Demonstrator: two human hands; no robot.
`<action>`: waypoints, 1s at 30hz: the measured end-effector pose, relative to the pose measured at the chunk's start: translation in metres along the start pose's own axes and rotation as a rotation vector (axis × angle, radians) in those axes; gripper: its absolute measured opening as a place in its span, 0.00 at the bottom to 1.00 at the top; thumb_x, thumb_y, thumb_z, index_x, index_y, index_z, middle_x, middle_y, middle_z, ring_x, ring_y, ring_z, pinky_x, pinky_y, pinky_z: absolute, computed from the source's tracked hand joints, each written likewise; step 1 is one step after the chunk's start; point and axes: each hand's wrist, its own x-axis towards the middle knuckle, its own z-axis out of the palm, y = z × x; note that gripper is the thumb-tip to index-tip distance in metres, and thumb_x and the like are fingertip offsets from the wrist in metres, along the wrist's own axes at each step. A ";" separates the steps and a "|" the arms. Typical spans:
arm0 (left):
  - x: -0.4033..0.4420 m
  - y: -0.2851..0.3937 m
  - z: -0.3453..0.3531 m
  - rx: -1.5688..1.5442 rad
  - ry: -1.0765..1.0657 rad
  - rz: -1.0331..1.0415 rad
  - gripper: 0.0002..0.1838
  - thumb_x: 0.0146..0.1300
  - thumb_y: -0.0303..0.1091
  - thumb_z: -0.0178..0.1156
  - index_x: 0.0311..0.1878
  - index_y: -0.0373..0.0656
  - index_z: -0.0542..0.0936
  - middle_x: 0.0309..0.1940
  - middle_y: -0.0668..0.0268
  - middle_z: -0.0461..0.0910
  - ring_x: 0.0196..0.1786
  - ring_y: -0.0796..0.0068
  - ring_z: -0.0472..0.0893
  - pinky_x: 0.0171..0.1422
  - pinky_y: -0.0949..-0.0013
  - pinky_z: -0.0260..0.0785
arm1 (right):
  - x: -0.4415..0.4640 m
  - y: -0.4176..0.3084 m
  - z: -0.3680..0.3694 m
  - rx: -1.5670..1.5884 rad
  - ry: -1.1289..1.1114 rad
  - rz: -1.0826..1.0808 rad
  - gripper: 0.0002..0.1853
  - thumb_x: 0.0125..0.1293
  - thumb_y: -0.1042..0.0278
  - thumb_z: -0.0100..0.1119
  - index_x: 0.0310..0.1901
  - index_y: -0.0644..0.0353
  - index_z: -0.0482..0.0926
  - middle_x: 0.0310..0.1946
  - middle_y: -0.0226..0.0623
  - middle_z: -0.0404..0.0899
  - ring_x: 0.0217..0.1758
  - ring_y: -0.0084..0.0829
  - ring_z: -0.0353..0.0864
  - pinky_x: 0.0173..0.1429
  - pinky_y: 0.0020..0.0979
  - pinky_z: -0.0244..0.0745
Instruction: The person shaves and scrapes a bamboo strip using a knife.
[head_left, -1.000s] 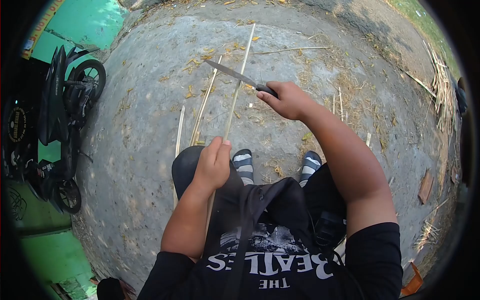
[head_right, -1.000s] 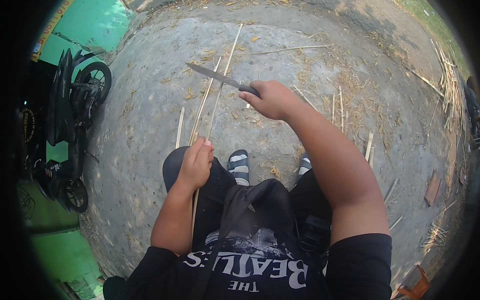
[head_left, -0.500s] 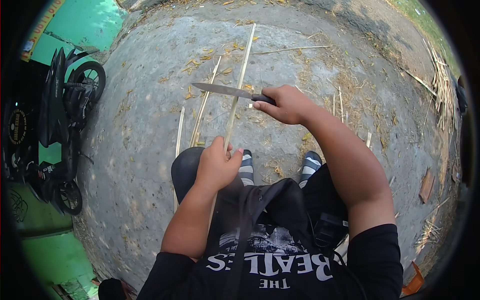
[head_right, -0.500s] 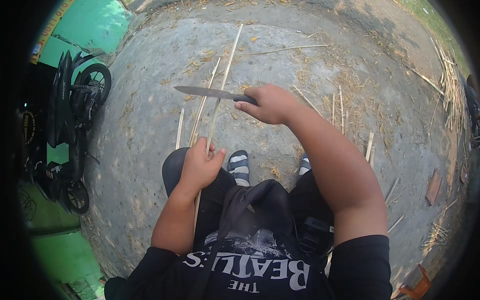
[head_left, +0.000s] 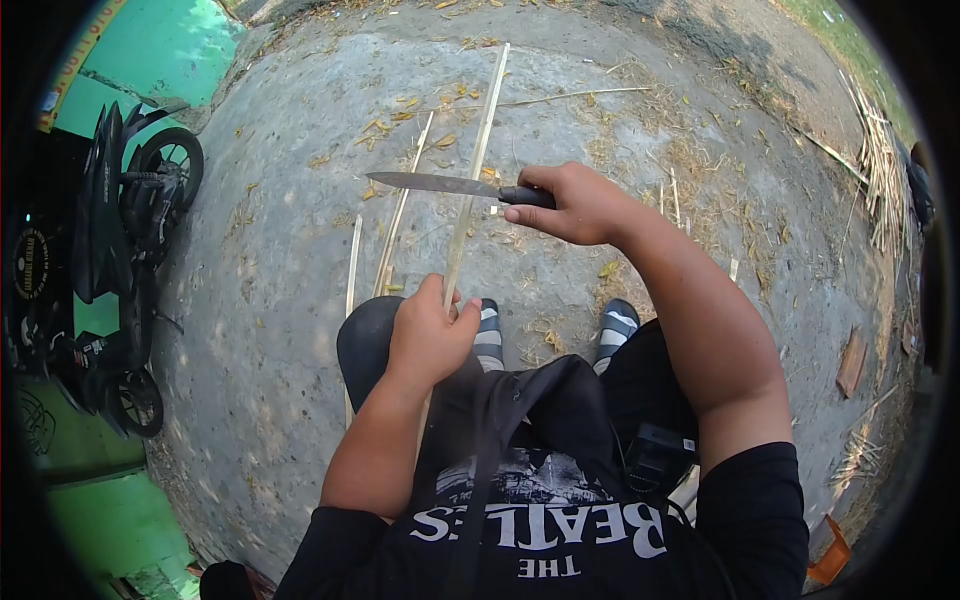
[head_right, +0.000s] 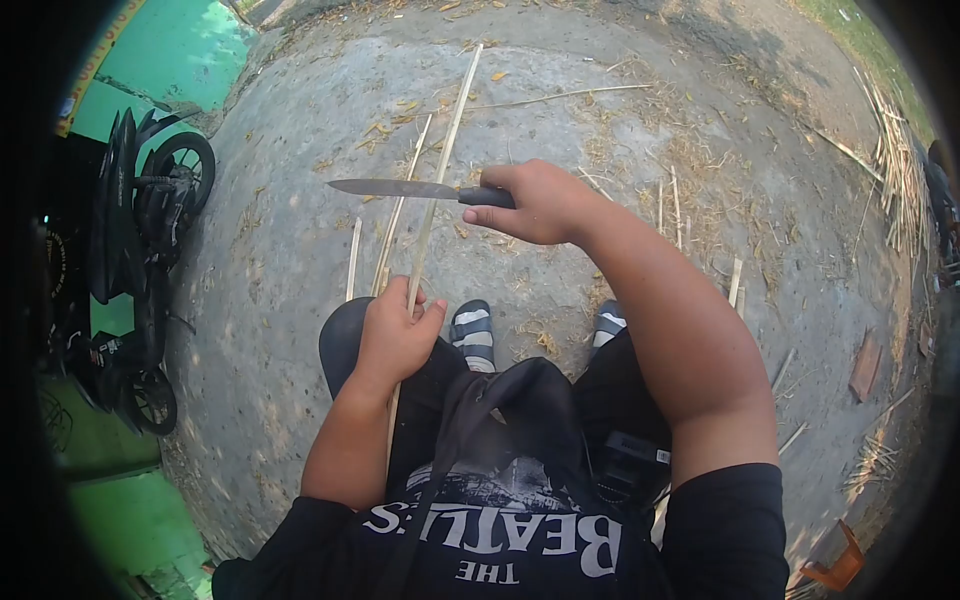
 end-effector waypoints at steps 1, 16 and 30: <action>0.000 0.000 0.001 -0.003 0.000 0.003 0.16 0.65 0.38 0.71 0.39 0.35 0.76 0.22 0.56 0.80 0.25 0.67 0.82 0.32 0.62 0.72 | 0.000 0.001 -0.001 0.026 -0.007 0.019 0.25 0.73 0.41 0.64 0.47 0.60 0.80 0.32 0.52 0.84 0.40 0.57 0.85 0.45 0.52 0.77; 0.001 -0.002 0.001 0.016 -0.001 -0.004 0.14 0.62 0.35 0.69 0.40 0.35 0.76 0.24 0.57 0.80 0.26 0.65 0.82 0.35 0.61 0.74 | -0.001 0.012 0.011 -0.163 -0.015 0.056 0.17 0.72 0.56 0.65 0.51 0.59 0.76 0.40 0.49 0.84 0.48 0.56 0.84 0.50 0.52 0.76; 0.000 0.001 -0.001 0.002 -0.010 -0.023 0.14 0.62 0.35 0.68 0.40 0.35 0.77 0.24 0.57 0.80 0.26 0.65 0.81 0.35 0.60 0.74 | 0.004 -0.006 0.019 -0.237 -0.149 -0.008 0.14 0.65 0.54 0.68 0.41 0.57 0.87 0.35 0.47 0.88 0.43 0.51 0.89 0.50 0.52 0.82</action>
